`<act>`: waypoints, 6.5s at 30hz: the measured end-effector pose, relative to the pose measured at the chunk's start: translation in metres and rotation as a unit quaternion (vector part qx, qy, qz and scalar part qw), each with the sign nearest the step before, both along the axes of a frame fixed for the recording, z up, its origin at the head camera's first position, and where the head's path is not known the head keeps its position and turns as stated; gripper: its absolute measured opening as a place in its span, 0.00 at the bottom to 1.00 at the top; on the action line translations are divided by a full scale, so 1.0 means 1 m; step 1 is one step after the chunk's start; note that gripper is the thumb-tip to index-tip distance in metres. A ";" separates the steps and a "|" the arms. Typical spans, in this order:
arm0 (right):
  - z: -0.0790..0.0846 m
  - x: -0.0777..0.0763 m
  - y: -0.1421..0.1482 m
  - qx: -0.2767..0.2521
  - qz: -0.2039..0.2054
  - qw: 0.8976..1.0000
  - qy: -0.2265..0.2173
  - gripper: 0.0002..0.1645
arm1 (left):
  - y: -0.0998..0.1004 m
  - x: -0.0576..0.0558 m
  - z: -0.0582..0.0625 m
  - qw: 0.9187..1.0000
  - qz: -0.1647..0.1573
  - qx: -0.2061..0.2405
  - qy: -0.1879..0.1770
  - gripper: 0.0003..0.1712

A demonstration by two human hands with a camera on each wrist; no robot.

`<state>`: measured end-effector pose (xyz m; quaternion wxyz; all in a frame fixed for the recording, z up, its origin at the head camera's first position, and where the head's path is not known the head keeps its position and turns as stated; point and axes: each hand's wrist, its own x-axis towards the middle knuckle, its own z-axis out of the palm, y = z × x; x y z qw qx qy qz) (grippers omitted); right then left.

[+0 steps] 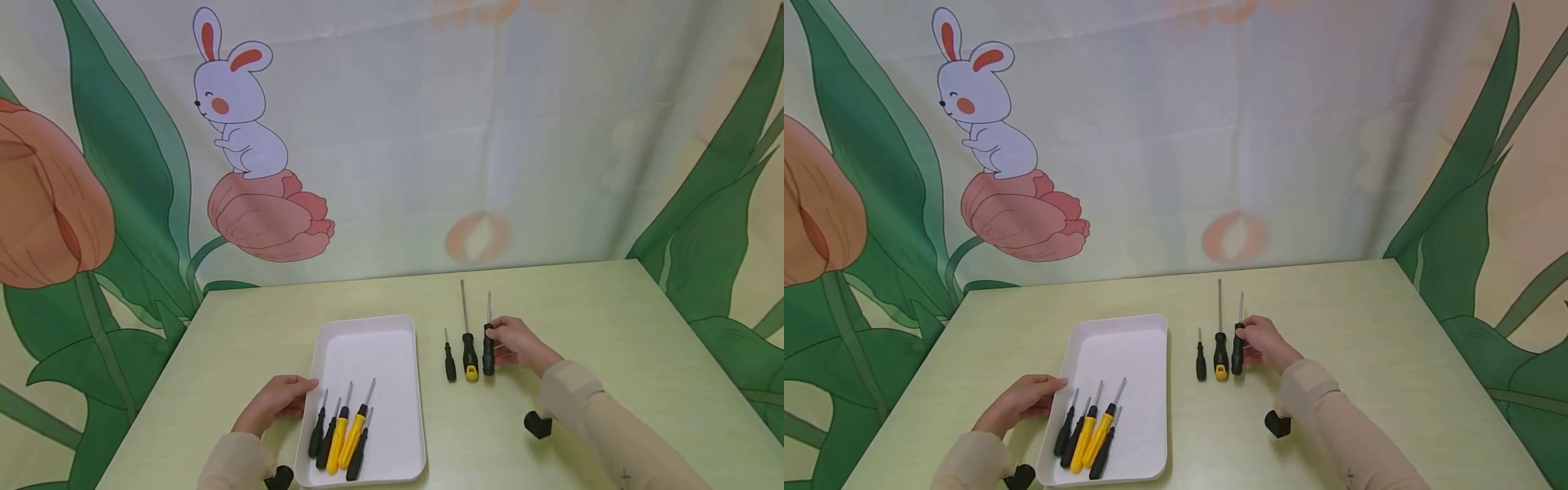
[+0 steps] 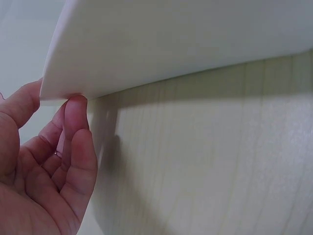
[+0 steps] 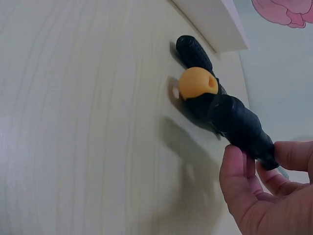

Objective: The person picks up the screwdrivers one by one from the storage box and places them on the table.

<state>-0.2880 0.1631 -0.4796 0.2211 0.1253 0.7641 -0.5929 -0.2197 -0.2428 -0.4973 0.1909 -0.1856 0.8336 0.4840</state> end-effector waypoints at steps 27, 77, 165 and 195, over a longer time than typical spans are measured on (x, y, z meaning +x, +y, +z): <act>-0.024 -0.008 0.000 0.048 -0.004 0.999 -0.008 0.14 | 0.000 0.000 -0.002 1.000 0.002 0.006 0.007 0.18; -0.025 -0.008 -0.014 0.226 0.017 0.971 0.073 0.12 | -0.003 -0.003 -0.007 1.000 -0.001 -0.007 -0.004 0.20; 0.028 0.039 -0.062 0.018 0.106 0.994 0.018 0.18 | -0.003 -0.004 -0.009 1.000 0.000 -0.008 -0.001 0.21; 0.023 0.075 -0.120 0.127 0.222 0.956 0.143 0.09 | -0.003 -0.003 -0.008 1.000 -0.002 -0.006 0.005 0.19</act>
